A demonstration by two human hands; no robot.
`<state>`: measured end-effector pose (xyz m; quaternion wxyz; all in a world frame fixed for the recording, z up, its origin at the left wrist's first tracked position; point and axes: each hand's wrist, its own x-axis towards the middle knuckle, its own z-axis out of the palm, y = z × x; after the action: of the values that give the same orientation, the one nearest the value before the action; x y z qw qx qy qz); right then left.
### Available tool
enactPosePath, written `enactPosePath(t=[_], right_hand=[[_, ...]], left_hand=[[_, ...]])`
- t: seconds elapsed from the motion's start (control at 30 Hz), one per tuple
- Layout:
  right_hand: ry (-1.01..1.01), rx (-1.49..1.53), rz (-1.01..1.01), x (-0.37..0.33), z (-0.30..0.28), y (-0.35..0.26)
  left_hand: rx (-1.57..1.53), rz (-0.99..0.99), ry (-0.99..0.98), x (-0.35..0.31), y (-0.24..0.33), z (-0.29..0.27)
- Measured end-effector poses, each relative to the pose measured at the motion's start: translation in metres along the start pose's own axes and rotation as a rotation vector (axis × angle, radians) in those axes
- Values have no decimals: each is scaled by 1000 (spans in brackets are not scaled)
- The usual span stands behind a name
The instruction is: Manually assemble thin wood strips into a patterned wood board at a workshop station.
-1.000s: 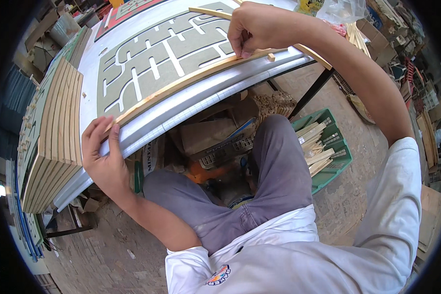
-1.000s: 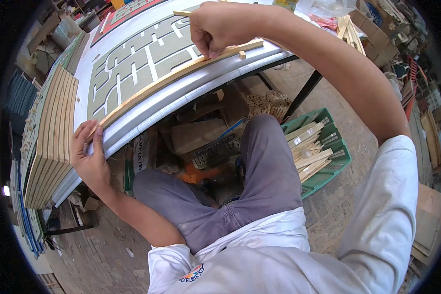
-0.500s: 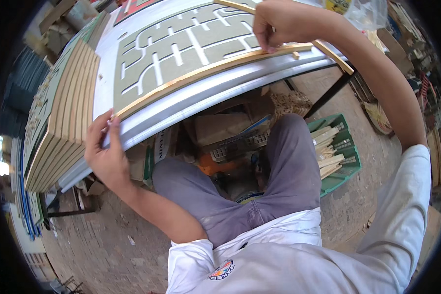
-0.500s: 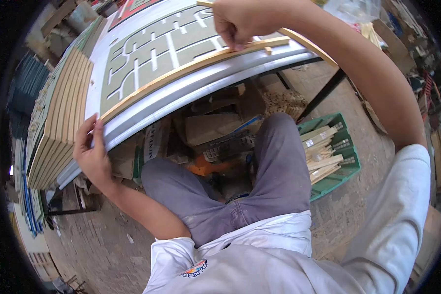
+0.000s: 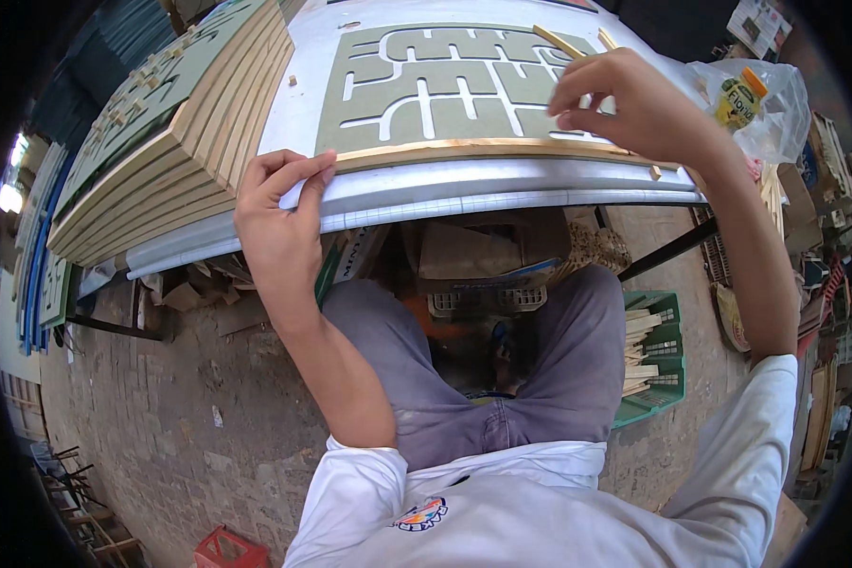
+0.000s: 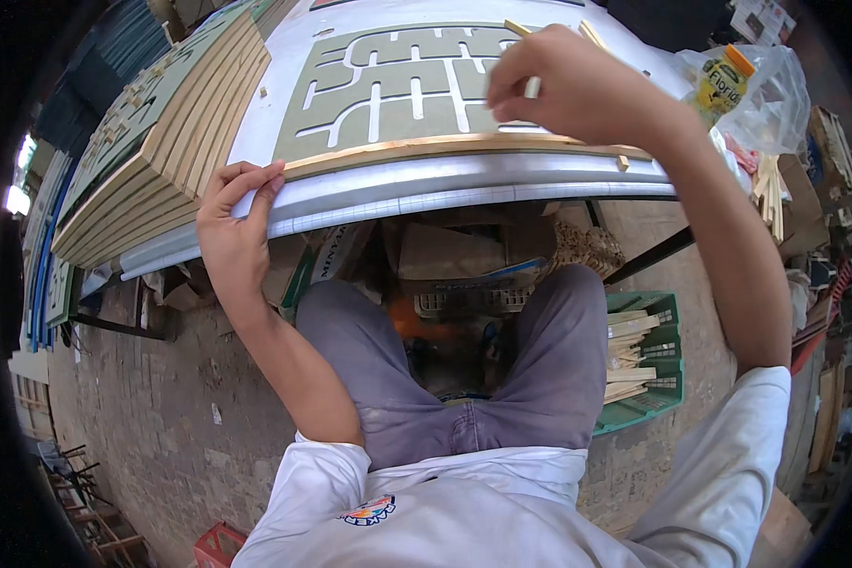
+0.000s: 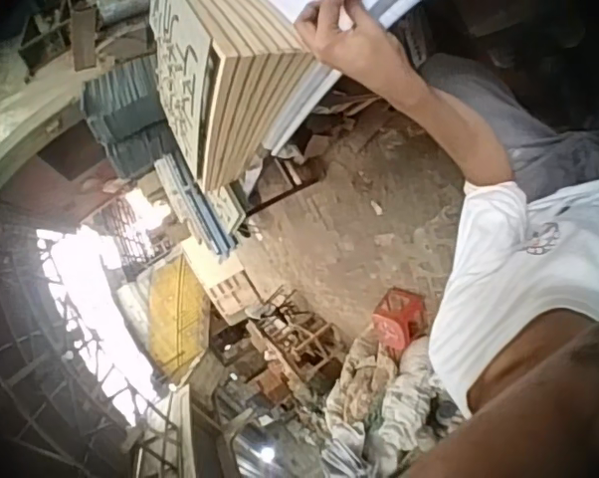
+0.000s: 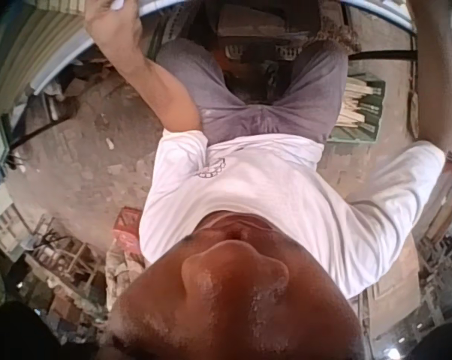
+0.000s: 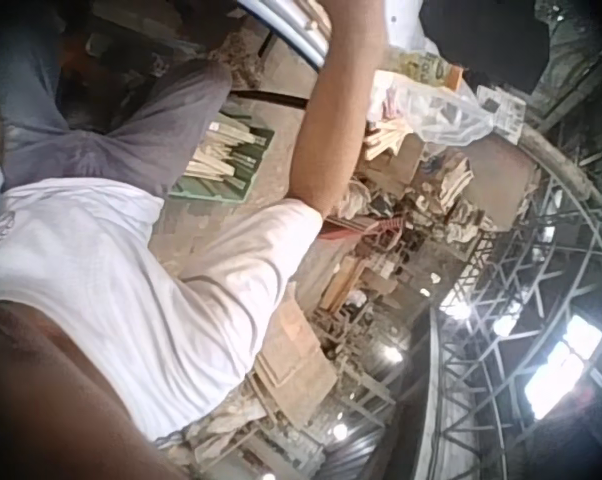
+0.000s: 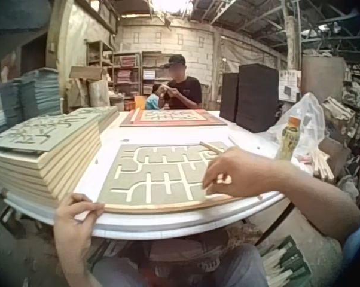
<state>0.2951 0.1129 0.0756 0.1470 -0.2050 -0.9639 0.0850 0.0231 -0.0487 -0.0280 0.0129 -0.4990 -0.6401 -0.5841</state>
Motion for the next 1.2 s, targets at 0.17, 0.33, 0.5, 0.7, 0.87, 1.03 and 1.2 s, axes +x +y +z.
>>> enactPosePath(t=[0.17, 0.33, 0.5, 0.7, 0.87, 1.03, 1.2], right_hand=[[-81, 31, -45, 13, 21, -6], [-95, 19, -22, 18, 21, -10], [-173, 39, 50, 21, 18, -11], [-103, -16, 77, 3, 22, -16], [-90, -72, 93, 2, 20, -15], [-88, 133, 196, 4, 20, -6], [-75, 172, 245, 3, 29, 2]], left_hand=[[11, 27, -5, 0, -2, 1], [62, 98, 42, -1, -3, -1], [18, 27, 30, -1, 1, 0], [66, 61, -10, -1, -4, 0], [-16, 48, 11, -1, -3, 2], [-27, 1, -16, -3, 2, 1], [39, 40, -44, -1, -3, -2]])
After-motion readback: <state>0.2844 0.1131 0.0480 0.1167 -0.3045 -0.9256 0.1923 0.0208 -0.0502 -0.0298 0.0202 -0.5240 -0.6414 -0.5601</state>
